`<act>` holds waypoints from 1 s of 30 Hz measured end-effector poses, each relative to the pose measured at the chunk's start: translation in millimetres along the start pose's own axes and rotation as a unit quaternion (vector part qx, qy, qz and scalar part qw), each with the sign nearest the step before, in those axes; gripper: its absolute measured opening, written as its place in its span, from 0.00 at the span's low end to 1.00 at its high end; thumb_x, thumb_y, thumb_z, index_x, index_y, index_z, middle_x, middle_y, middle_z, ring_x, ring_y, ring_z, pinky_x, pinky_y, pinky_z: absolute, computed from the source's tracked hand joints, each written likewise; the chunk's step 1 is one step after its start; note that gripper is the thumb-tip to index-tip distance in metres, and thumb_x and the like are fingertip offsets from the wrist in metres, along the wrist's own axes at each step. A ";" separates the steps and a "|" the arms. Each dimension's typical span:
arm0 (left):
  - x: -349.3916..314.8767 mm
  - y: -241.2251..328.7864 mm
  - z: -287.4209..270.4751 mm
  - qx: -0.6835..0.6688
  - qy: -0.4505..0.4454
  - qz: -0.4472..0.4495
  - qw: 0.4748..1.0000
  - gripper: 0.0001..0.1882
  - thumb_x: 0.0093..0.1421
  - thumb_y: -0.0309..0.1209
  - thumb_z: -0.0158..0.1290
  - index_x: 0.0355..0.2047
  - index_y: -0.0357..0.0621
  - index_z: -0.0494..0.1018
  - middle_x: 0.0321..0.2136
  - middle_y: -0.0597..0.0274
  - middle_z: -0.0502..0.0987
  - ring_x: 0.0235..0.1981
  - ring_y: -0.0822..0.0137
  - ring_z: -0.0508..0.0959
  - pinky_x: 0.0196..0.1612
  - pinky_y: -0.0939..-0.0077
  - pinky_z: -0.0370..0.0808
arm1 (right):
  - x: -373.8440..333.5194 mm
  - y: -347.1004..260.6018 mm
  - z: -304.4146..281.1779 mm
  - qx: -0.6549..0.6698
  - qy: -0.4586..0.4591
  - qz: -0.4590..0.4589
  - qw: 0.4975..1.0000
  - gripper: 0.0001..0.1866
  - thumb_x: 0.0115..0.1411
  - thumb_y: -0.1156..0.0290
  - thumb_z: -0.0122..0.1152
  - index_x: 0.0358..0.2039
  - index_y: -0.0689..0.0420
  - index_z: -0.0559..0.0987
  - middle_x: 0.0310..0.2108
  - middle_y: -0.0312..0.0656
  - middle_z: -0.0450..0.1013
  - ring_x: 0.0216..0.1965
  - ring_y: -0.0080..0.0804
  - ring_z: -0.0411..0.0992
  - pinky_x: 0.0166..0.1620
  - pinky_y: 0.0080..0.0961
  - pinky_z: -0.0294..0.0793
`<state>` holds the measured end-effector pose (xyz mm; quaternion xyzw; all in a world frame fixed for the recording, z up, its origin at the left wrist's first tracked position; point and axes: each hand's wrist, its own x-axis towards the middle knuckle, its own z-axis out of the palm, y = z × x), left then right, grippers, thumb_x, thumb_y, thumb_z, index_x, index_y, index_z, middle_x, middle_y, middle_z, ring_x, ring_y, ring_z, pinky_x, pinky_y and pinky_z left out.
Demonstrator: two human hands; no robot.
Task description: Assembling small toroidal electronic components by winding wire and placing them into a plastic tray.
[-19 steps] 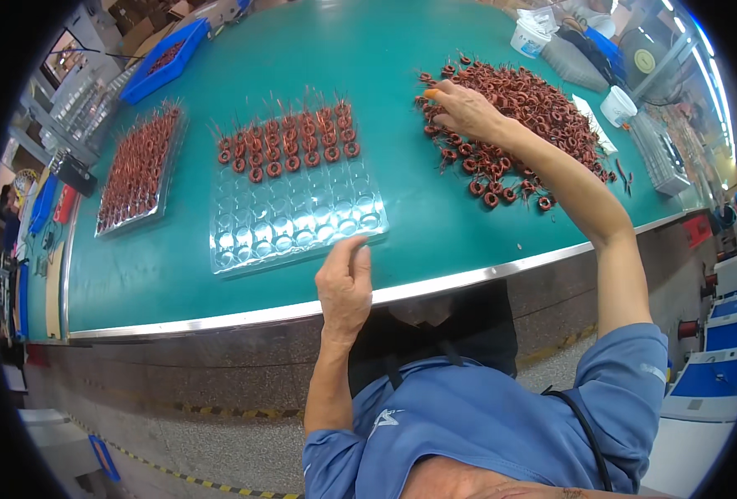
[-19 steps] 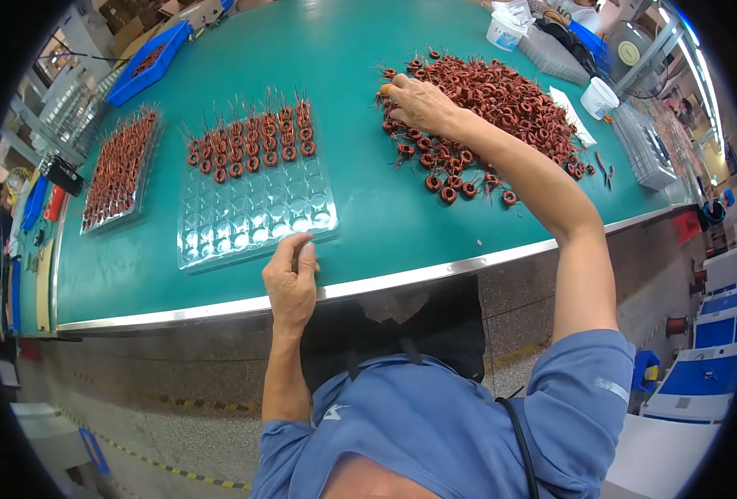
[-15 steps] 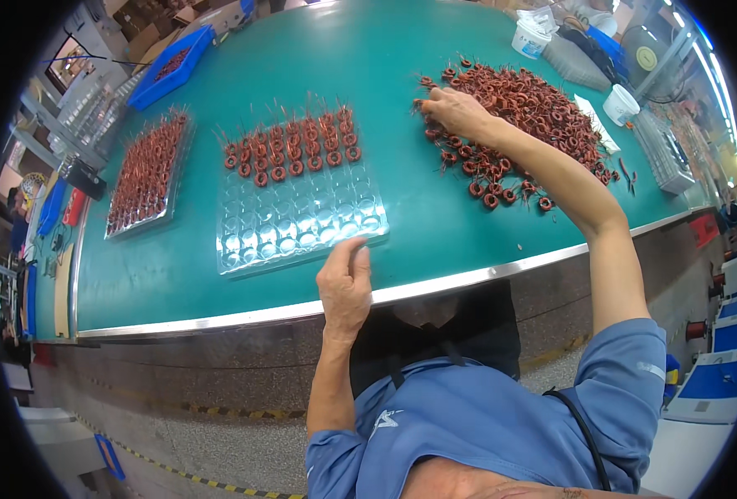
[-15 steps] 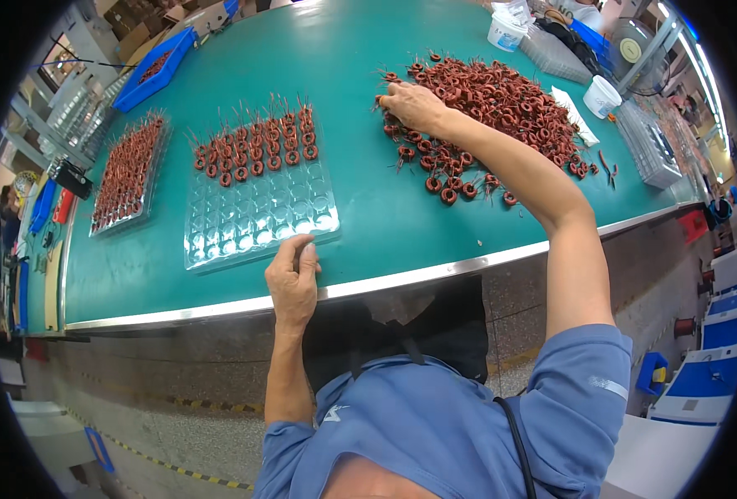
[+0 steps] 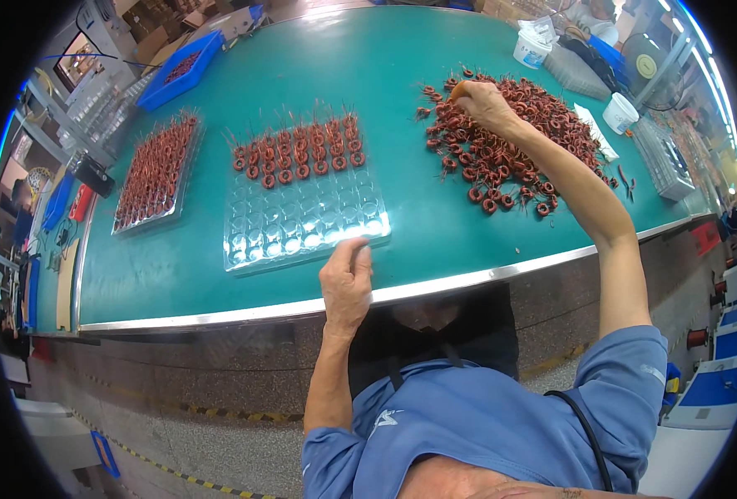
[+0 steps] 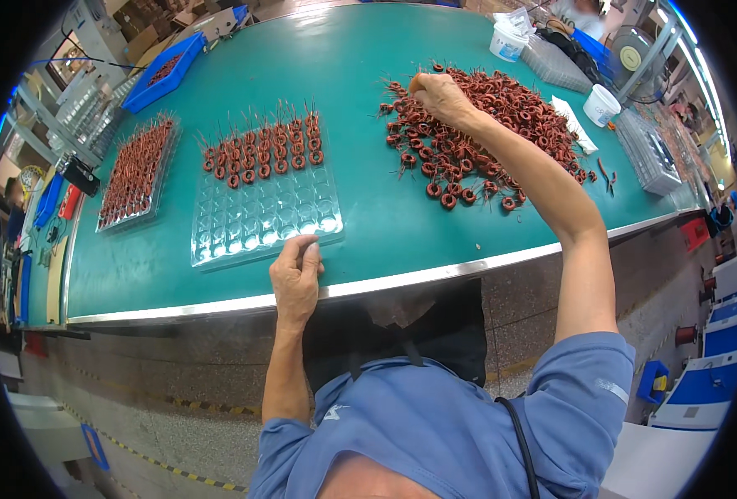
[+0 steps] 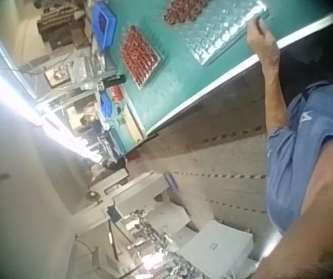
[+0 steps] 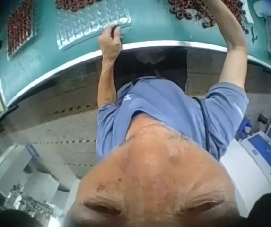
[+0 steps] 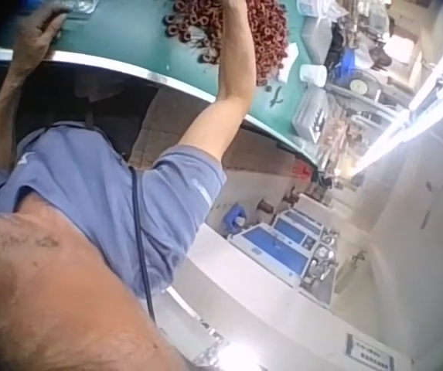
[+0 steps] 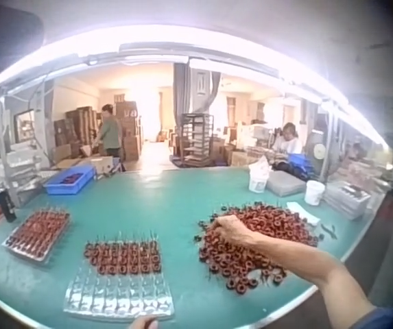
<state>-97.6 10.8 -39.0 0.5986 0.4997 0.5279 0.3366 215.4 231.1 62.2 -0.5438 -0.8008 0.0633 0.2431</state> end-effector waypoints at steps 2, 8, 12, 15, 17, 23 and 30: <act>-0.3 -0.2 0.1 -0.001 -0.007 -0.011 1.000 0.08 0.63 0.28 0.51 0.39 0.37 0.75 0.21 0.59 0.75 0.21 0.71 0.74 0.25 0.75 0.70 | -7.4 -16.0 -6.2 -0.010 0.034 -0.040 0.999 0.10 0.60 0.76 0.54 0.40 0.66 0.78 0.31 0.51 0.77 0.30 0.37 0.76 0.36 0.31 0.76; 17.2 18.2 15.4 -0.138 -0.049 -0.079 0.986 0.20 0.68 0.34 0.45 0.54 0.33 0.62 0.35 0.54 0.75 0.29 0.72 0.76 0.29 0.82 0.72 | -55.9 -96.1 -9.3 0.136 -0.018 -0.039 0.990 0.10 0.59 0.75 0.56 0.39 0.66 0.79 0.25 0.42 0.76 0.25 0.26 0.73 0.32 0.24 0.74; 32.8 33.6 41.6 -0.297 -0.074 -0.045 0.951 0.23 0.70 0.40 0.42 0.56 0.34 0.57 0.38 0.51 0.75 0.30 0.66 0.78 0.31 0.78 0.75 | -82.6 -135.0 0.8 0.181 -0.082 -0.056 0.978 0.09 0.61 0.75 0.56 0.39 0.67 0.79 0.28 0.45 0.78 0.28 0.26 0.76 0.33 0.24 0.77; 33.7 29.8 43.5 -0.398 -0.086 -0.075 0.910 0.18 0.71 0.38 0.40 0.52 0.36 0.60 0.34 0.53 0.74 0.28 0.67 0.78 0.29 0.77 0.75 | -96.9 -148.6 10.4 0.287 -0.104 -0.034 0.952 0.17 0.63 0.72 0.56 0.51 0.64 0.71 0.28 0.43 0.77 0.29 0.25 0.75 0.34 0.23 0.76; 31.5 22.5 38.3 -0.400 -0.086 -0.076 0.909 0.16 0.71 0.38 0.40 0.49 0.37 0.63 0.32 0.55 0.75 0.28 0.67 0.78 0.29 0.78 0.75 | -99.4 -144.5 14.9 0.302 -0.136 -0.011 0.944 0.23 0.64 0.67 0.57 0.56 0.62 0.66 0.28 0.42 0.76 0.30 0.24 0.74 0.33 0.21 0.74; 23.1 24.1 34.9 -0.426 -0.137 -0.070 0.891 0.15 0.70 0.36 0.42 0.48 0.37 0.65 0.31 0.56 0.75 0.28 0.68 0.78 0.29 0.78 0.74 | -98.9 -145.0 19.2 0.328 -0.216 0.022 0.919 0.17 0.61 0.60 0.62 0.39 0.62 0.80 0.29 0.37 0.76 0.33 0.19 0.72 0.35 0.19 0.72; 22.8 39.8 39.5 -0.405 -0.139 -0.041 0.903 0.17 0.69 0.32 0.45 0.53 0.37 0.60 0.29 0.57 0.74 0.26 0.71 0.75 0.29 0.80 0.72 | -111.0 -149.8 22.8 0.388 -0.146 0.034 0.909 0.17 0.62 0.61 0.61 0.39 0.63 0.81 0.31 0.40 0.79 0.36 0.22 0.75 0.41 0.23 0.74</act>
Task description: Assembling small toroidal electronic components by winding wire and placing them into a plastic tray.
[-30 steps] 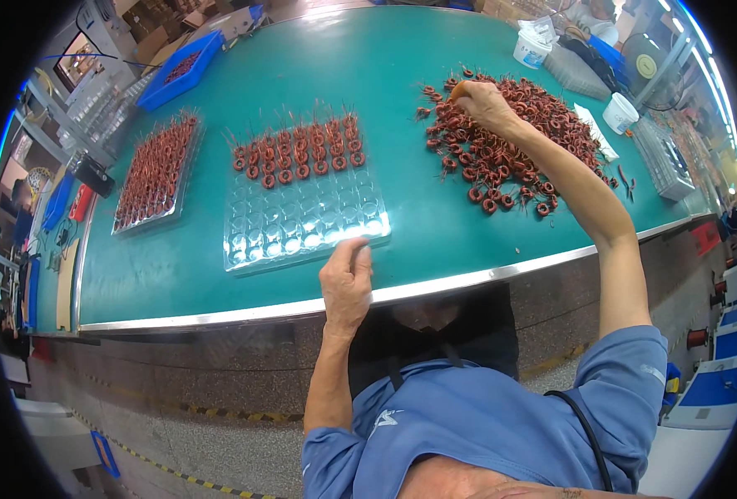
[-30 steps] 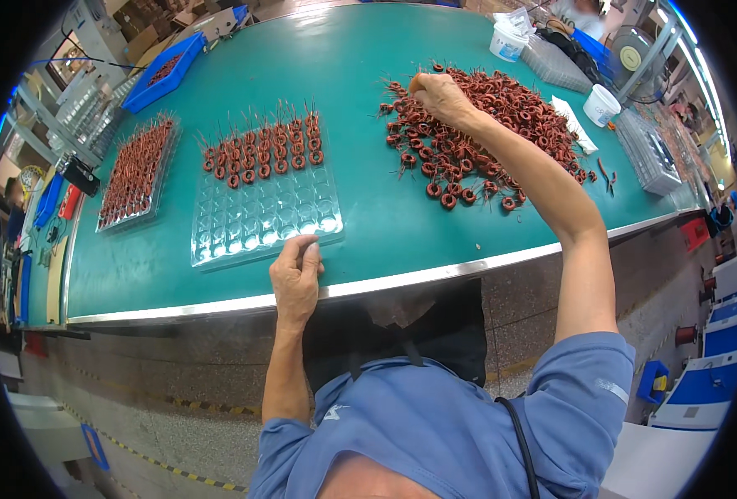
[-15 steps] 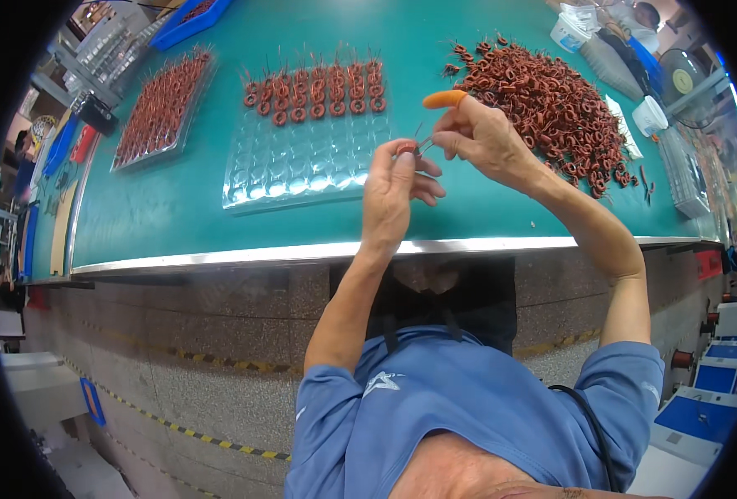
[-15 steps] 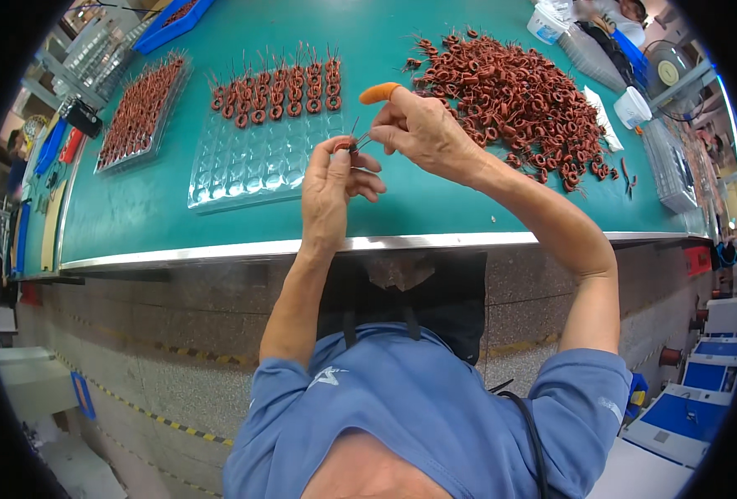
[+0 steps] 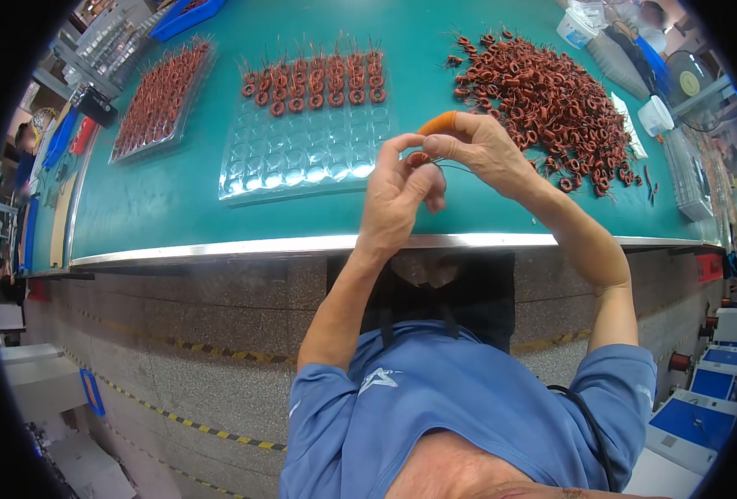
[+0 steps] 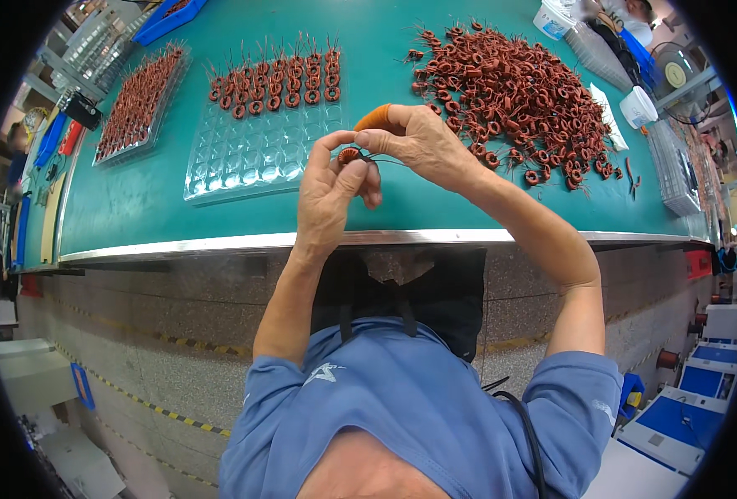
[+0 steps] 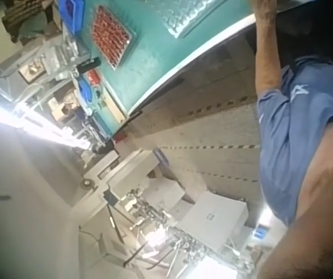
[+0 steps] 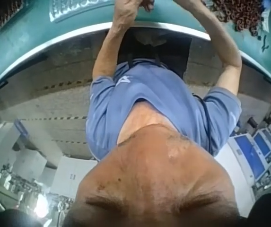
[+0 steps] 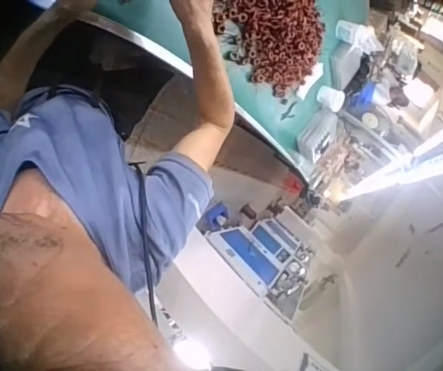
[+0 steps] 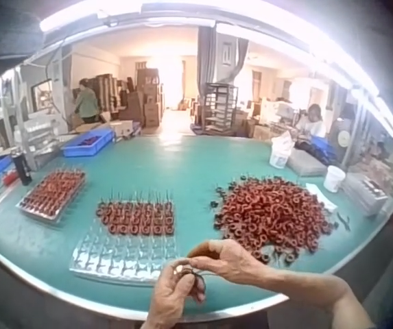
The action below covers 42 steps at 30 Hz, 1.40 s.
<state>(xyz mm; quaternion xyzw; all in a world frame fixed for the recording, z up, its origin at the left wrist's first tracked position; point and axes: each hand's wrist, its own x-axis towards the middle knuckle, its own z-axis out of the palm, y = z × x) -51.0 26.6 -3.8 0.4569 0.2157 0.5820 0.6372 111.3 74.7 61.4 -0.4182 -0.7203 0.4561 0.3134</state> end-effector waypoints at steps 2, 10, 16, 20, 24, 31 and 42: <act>-1.8 1.9 2.4 0.071 0.006 0.026 0.997 0.18 0.66 0.30 0.49 0.53 0.37 0.62 0.28 0.60 0.73 0.25 0.74 0.73 0.28 0.81 0.71 | -1.1 6.0 -0.8 0.029 -0.017 0.010 0.999 0.17 0.63 0.60 0.60 0.39 0.64 0.81 0.32 0.40 0.79 0.36 0.22 0.74 0.42 0.22 0.74; -8.0 6.7 10.1 0.246 0.096 0.055 0.963 0.18 0.65 0.29 0.52 0.53 0.35 0.68 0.28 0.63 0.74 0.21 0.76 0.72 0.24 0.81 0.71 | -12.1 11.1 10.4 -0.390 0.208 -0.412 0.797 0.08 0.46 0.73 0.69 0.25 0.61 0.79 0.29 0.42 0.74 0.34 0.36 0.72 0.40 0.32 0.68; -7.1 10.3 6.4 0.114 0.046 0.046 0.991 0.15 0.65 0.25 0.50 0.51 0.35 0.68 0.24 0.66 0.71 0.19 0.78 0.71 0.21 0.83 0.69 | -32.5 -7.0 23.3 -0.407 0.229 -0.414 0.781 0.10 0.42 0.76 0.70 0.25 0.62 0.77 0.31 0.40 0.72 0.33 0.35 0.72 0.39 0.34 0.67; -7.3 17.0 4.5 0.149 0.021 0.026 0.988 0.14 0.65 0.25 0.49 0.51 0.35 0.68 0.25 0.66 0.71 0.20 0.78 0.71 0.22 0.83 0.69 | -34.3 -2.6 26.5 -0.403 0.244 -0.424 0.773 0.09 0.44 0.76 0.70 0.26 0.62 0.77 0.32 0.39 0.73 0.33 0.35 0.72 0.39 0.34 0.67; -10.8 18.5 7.6 0.126 0.023 0.046 0.991 0.12 0.65 0.24 0.49 0.48 0.35 0.67 0.25 0.65 0.71 0.20 0.77 0.72 0.23 0.83 0.69 | -38.3 -5.5 21.7 -0.114 0.207 -0.149 0.960 0.09 0.58 0.68 0.64 0.30 0.62 0.81 0.27 0.40 0.75 0.28 0.27 0.73 0.31 0.22 0.70; -13.5 23.2 1.5 0.091 0.039 0.015 0.995 0.09 0.65 0.24 0.48 0.45 0.37 0.68 0.24 0.65 0.71 0.20 0.76 0.71 0.23 0.83 0.69 | -32.5 3.5 35.8 -0.016 0.195 -0.066 0.979 0.11 0.59 0.66 0.63 0.31 0.62 0.82 0.27 0.37 0.76 0.29 0.22 0.72 0.34 0.21 0.70; -15.9 11.3 -2.2 0.075 0.077 -0.028 0.994 0.08 0.67 0.29 0.46 0.43 0.38 0.67 0.21 0.65 0.67 0.19 0.72 0.71 0.22 0.80 0.68 | -31.9 30.3 57.5 -0.199 0.293 -0.255 0.900 0.03 0.55 0.75 0.64 0.29 0.61 0.80 0.30 0.42 0.75 0.30 0.37 0.73 0.33 0.29 0.72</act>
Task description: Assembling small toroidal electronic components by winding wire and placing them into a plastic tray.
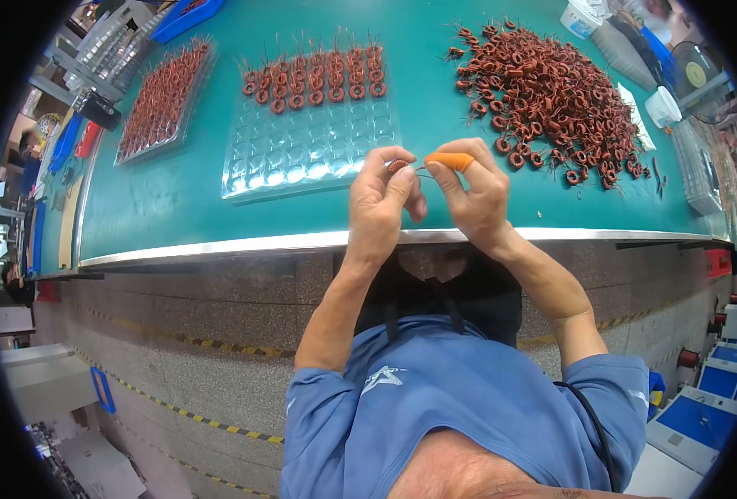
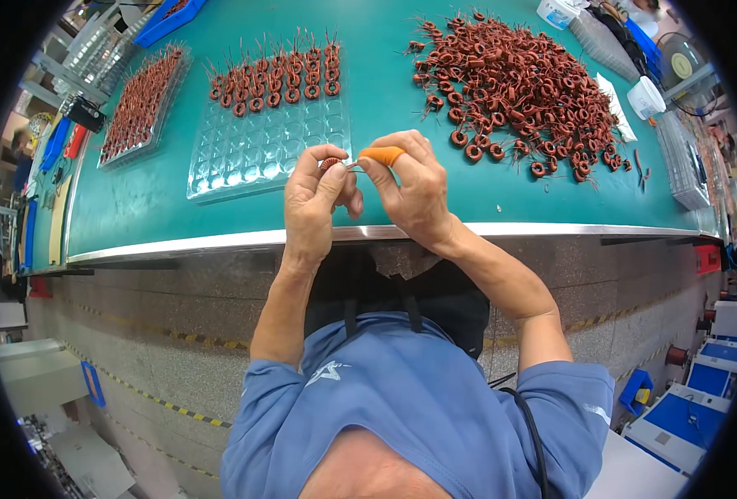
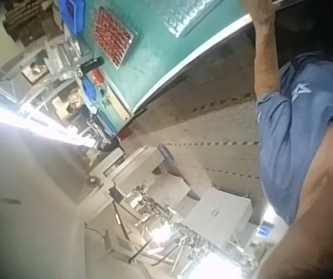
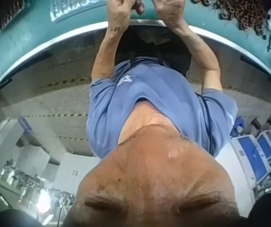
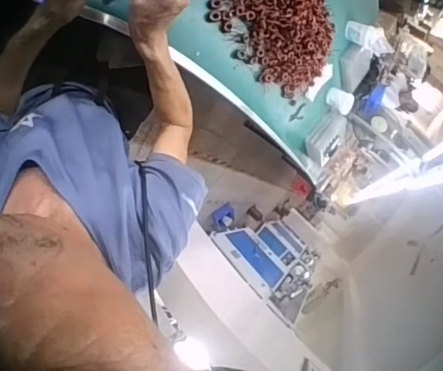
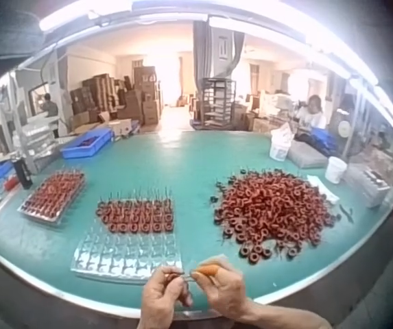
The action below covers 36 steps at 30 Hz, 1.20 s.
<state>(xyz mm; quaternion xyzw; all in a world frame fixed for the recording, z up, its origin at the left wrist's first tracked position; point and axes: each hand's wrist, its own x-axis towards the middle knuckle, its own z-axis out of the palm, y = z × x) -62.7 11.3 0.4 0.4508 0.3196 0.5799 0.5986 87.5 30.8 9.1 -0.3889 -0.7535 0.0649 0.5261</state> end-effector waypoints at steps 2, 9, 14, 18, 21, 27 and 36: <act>1.5 -1.0 3.5 0.002 0.003 0.014 1.000 0.08 0.67 0.29 0.46 0.43 0.39 0.66 0.21 0.65 0.67 0.19 0.72 0.70 0.22 0.80 0.68 | 0.8 -0.4 -3.0 0.022 -0.013 0.056 0.998 0.05 0.57 0.73 0.63 0.30 0.62 0.81 0.30 0.41 0.75 0.30 0.32 0.73 0.33 0.25 0.71; 3.4 -9.0 -1.7 0.077 -0.001 0.011 0.997 0.10 0.68 0.29 0.45 0.47 0.38 0.66 0.22 0.66 0.67 0.22 0.73 0.71 0.25 0.80 0.69 | -10.4 7.4 -4.1 0.222 -0.076 0.343 0.909 0.13 0.61 0.65 0.63 0.39 0.63 0.79 0.33 0.37 0.76 0.37 0.22 0.73 0.38 0.19 0.72; 1.7 -5.0 -1.1 0.077 -0.047 0.018 0.996 0.13 0.67 0.27 0.45 0.50 0.37 0.65 0.23 0.66 0.69 0.24 0.75 0.71 0.26 0.81 0.69 | -28.5 21.6 -8.3 0.335 -0.128 0.337 0.871 0.24 0.60 0.60 0.64 0.48 0.67 0.74 0.41 0.43 0.76 0.41 0.23 0.73 0.43 0.20 0.74; -0.4 -5.8 1.3 0.053 -0.047 0.008 0.997 0.13 0.66 0.25 0.46 0.50 0.37 0.66 0.24 0.66 0.71 0.23 0.76 0.71 0.27 0.83 0.69 | -31.8 22.4 -5.0 0.351 -0.104 0.366 0.856 0.20 0.62 0.60 0.62 0.45 0.65 0.77 0.35 0.40 0.79 0.35 0.23 0.75 0.36 0.18 0.74; 1.1 -9.9 0.6 0.097 -0.063 0.009 0.993 0.13 0.66 0.25 0.47 0.50 0.36 0.66 0.25 0.65 0.71 0.23 0.77 0.72 0.27 0.83 0.69 | -35.3 15.0 -1.5 0.345 -0.075 0.374 0.858 0.15 0.63 0.63 0.60 0.39 0.64 0.80 0.29 0.38 0.79 0.29 0.22 0.75 0.32 0.20 0.74; -5.7 -3.9 3.8 0.181 -0.033 0.064 0.981 0.13 0.66 0.27 0.48 0.50 0.35 0.65 0.26 0.64 0.71 0.25 0.75 0.73 0.29 0.81 0.70 | -9.4 -13.6 -32.5 0.245 -0.077 0.334 0.907 0.16 0.66 0.64 0.54 0.34 0.65 0.81 0.24 0.40 0.77 0.24 0.21 0.73 0.28 0.17 0.72; -5.6 -9.2 -6.9 0.082 -0.070 0.013 0.994 0.17 0.68 0.34 0.48 0.50 0.35 0.64 0.22 0.64 0.69 0.22 0.72 0.73 0.27 0.79 0.71 | -16.5 1.1 -20.9 0.246 -0.037 0.292 0.924 0.15 0.64 0.61 0.58 0.43 0.61 0.78 0.26 0.36 0.75 0.27 0.17 0.70 0.31 0.14 0.69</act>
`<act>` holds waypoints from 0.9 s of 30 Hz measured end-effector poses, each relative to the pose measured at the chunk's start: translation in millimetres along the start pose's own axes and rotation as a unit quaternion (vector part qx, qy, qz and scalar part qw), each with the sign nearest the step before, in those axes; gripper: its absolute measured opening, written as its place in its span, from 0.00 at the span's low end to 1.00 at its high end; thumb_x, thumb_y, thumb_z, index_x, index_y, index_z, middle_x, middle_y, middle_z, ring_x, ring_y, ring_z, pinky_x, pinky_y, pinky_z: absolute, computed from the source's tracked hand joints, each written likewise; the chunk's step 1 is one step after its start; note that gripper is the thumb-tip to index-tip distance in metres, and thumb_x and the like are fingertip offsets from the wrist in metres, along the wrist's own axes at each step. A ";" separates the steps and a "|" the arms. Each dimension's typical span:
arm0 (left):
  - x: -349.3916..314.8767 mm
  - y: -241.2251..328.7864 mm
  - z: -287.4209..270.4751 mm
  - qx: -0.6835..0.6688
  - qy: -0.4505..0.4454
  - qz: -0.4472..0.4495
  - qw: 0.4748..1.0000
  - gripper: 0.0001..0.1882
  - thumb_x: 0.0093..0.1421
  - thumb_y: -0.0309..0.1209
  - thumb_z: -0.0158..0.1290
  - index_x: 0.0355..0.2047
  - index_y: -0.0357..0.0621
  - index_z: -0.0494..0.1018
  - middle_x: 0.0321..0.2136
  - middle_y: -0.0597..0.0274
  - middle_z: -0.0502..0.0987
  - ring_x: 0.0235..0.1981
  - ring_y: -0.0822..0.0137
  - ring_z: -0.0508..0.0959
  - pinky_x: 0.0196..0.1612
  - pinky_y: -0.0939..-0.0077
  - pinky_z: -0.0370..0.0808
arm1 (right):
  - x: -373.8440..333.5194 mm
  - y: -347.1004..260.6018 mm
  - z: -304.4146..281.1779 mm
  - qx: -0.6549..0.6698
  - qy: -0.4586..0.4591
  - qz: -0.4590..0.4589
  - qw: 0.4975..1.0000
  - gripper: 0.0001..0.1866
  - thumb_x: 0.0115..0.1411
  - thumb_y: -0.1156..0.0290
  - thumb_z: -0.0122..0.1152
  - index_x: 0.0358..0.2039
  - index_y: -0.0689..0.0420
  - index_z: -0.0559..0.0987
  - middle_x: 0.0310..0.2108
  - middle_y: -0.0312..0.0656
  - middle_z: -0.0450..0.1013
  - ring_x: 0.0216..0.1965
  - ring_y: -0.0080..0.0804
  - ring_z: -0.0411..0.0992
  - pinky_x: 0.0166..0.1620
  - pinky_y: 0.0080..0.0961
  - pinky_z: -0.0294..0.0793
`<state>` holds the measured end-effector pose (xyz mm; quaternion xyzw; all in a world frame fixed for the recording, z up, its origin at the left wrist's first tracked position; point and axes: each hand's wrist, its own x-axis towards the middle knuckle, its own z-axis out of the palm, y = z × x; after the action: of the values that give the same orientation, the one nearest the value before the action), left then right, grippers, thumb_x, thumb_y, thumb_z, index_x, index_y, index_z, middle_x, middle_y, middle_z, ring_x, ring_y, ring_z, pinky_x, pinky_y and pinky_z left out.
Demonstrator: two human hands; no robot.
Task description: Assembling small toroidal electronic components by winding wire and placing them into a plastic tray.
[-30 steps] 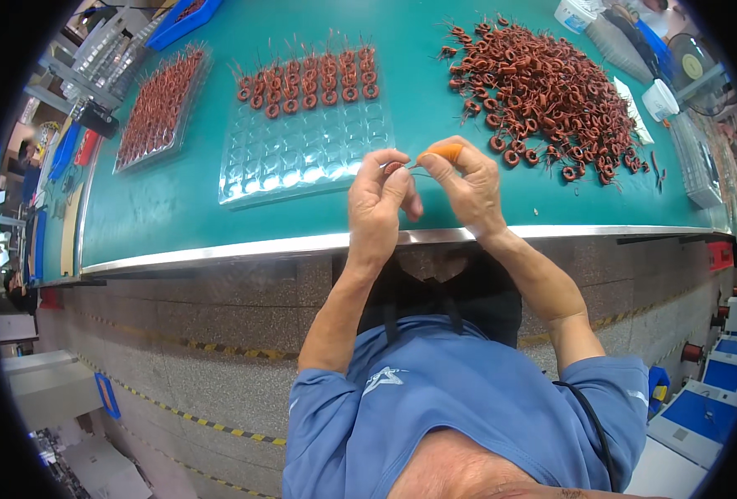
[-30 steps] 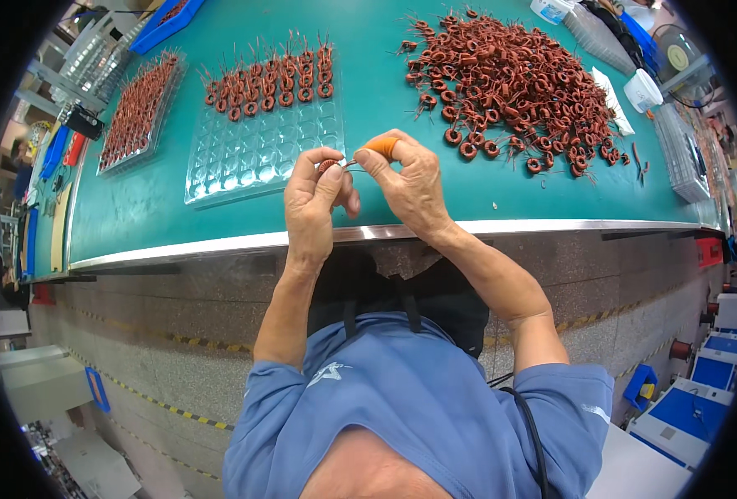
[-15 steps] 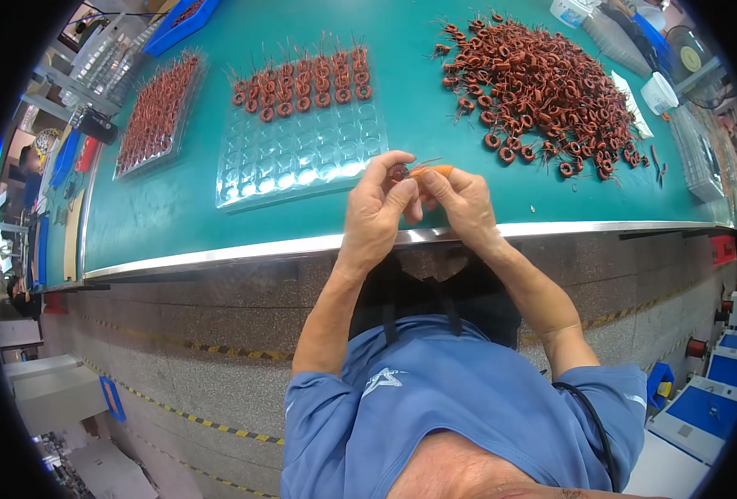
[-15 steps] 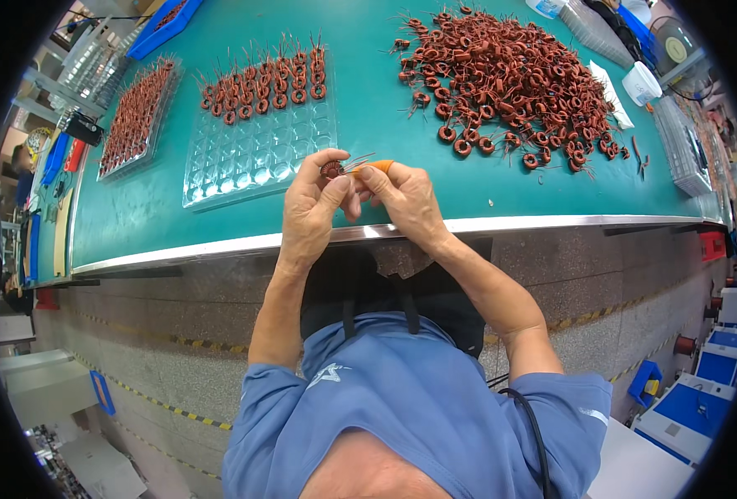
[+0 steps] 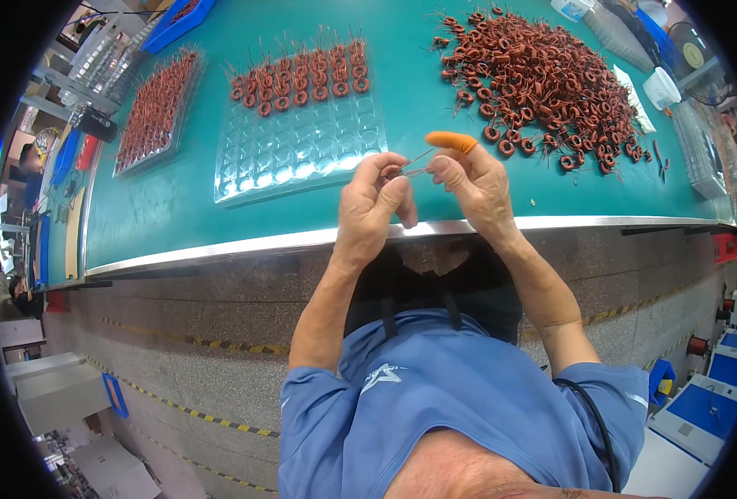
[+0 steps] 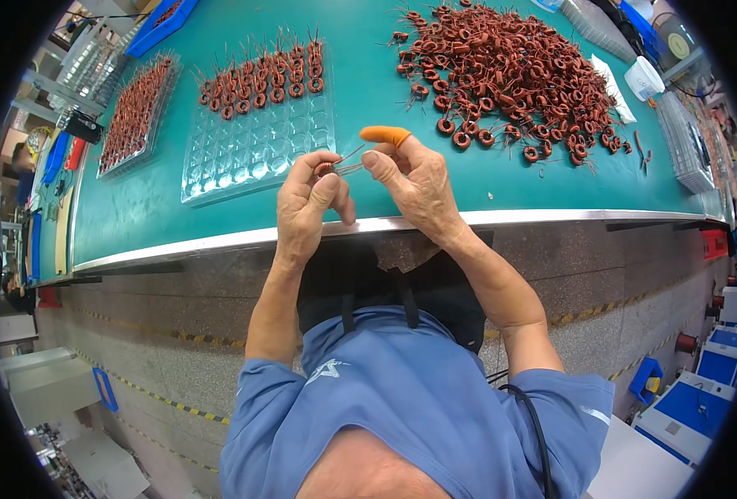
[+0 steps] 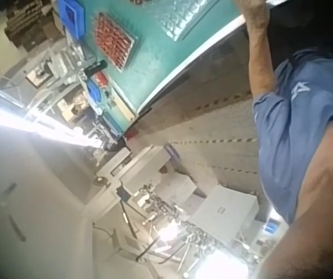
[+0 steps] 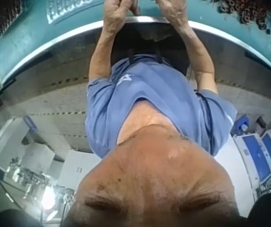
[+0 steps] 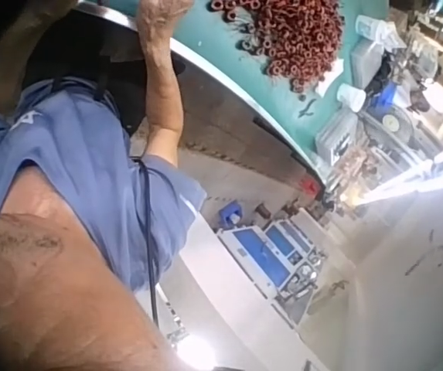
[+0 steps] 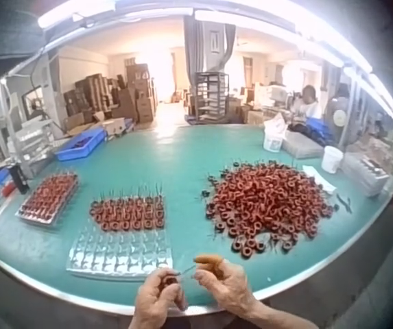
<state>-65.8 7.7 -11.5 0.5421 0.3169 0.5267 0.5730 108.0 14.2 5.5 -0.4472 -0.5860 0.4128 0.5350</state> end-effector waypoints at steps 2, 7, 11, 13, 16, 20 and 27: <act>-0.4 -0.5 -4.4 -0.024 -0.023 -0.039 0.999 0.18 0.68 0.39 0.47 0.48 0.35 0.66 0.20 0.65 0.69 0.20 0.73 0.73 0.26 0.80 0.70 | 0.5 5.7 -3.8 0.020 -0.027 0.029 0.999 0.15 0.64 0.61 0.59 0.41 0.61 0.78 0.25 0.36 0.75 0.26 0.17 0.70 0.30 0.14 0.69; 1.2 -4.5 -3.1 0.135 -0.043 -0.041 0.989 0.17 0.69 0.41 0.45 0.45 0.37 0.68 0.18 0.66 0.69 0.19 0.76 0.71 0.23 0.81 0.68 | 2.5 20.2 -13.4 0.049 -0.061 0.111 0.991 0.15 0.63 0.61 0.60 0.37 0.62 0.78 0.24 0.35 0.74 0.24 0.17 0.69 0.28 0.14 0.68; -1.3 -6.8 -2.9 0.161 -0.058 0.000 0.985 0.16 0.70 0.40 0.44 0.43 0.37 0.69 0.17 0.66 0.69 0.16 0.77 0.68 0.20 0.81 0.66 | 0.0 22.1 -13.6 0.109 -0.057 0.135 0.983 0.14 0.62 0.62 0.61 0.34 0.62 0.77 0.23 0.36 0.74 0.23 0.18 0.69 0.26 0.14 0.67; -2.8 -9.2 -0.5 0.094 -0.033 -0.046 0.994 0.15 0.69 0.38 0.44 0.43 0.37 0.68 0.17 0.66 0.69 0.15 0.77 0.68 0.19 0.81 0.65 | -2.1 20.3 -13.5 0.127 -0.063 0.130 0.981 0.14 0.62 0.63 0.61 0.34 0.62 0.77 0.23 0.36 0.74 0.23 0.18 0.69 0.26 0.14 0.67; -4.2 -9.0 4.6 0.017 -0.010 -0.094 0.995 0.13 0.69 0.35 0.45 0.43 0.37 0.68 0.16 0.66 0.69 0.15 0.77 0.68 0.18 0.81 0.64 | -8.4 18.2 -13.1 0.145 -0.065 0.144 0.977 0.13 0.61 0.64 0.63 0.34 0.62 0.77 0.24 0.38 0.75 0.23 0.18 0.69 0.26 0.13 0.67; -7.6 -3.9 11.0 0.064 -0.049 -0.070 0.994 0.12 0.69 0.34 0.46 0.43 0.37 0.67 0.15 0.65 0.69 0.14 0.76 0.69 0.17 0.81 0.64 | -14.1 15.6 -15.8 0.089 -0.070 0.156 0.981 0.11 0.60 0.67 0.64 0.35 0.63 0.77 0.25 0.39 0.76 0.23 0.18 0.71 0.28 0.15 0.70; -14.8 -10.2 24.7 0.082 0.004 -0.057 0.995 0.11 0.68 0.33 0.46 0.44 0.37 0.66 0.15 0.66 0.69 0.13 0.76 0.69 0.17 0.81 0.64 | -29.0 20.5 -1.6 -0.114 0.070 -0.045 0.990 0.12 0.58 0.67 0.67 0.33 0.64 0.77 0.28 0.40 0.78 0.27 0.23 0.74 0.31 0.19 0.74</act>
<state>-43.7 -12.0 -19.1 0.5663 0.3917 0.4673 0.5545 112.1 -8.4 -21.6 -0.5061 -0.6100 0.2866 0.5381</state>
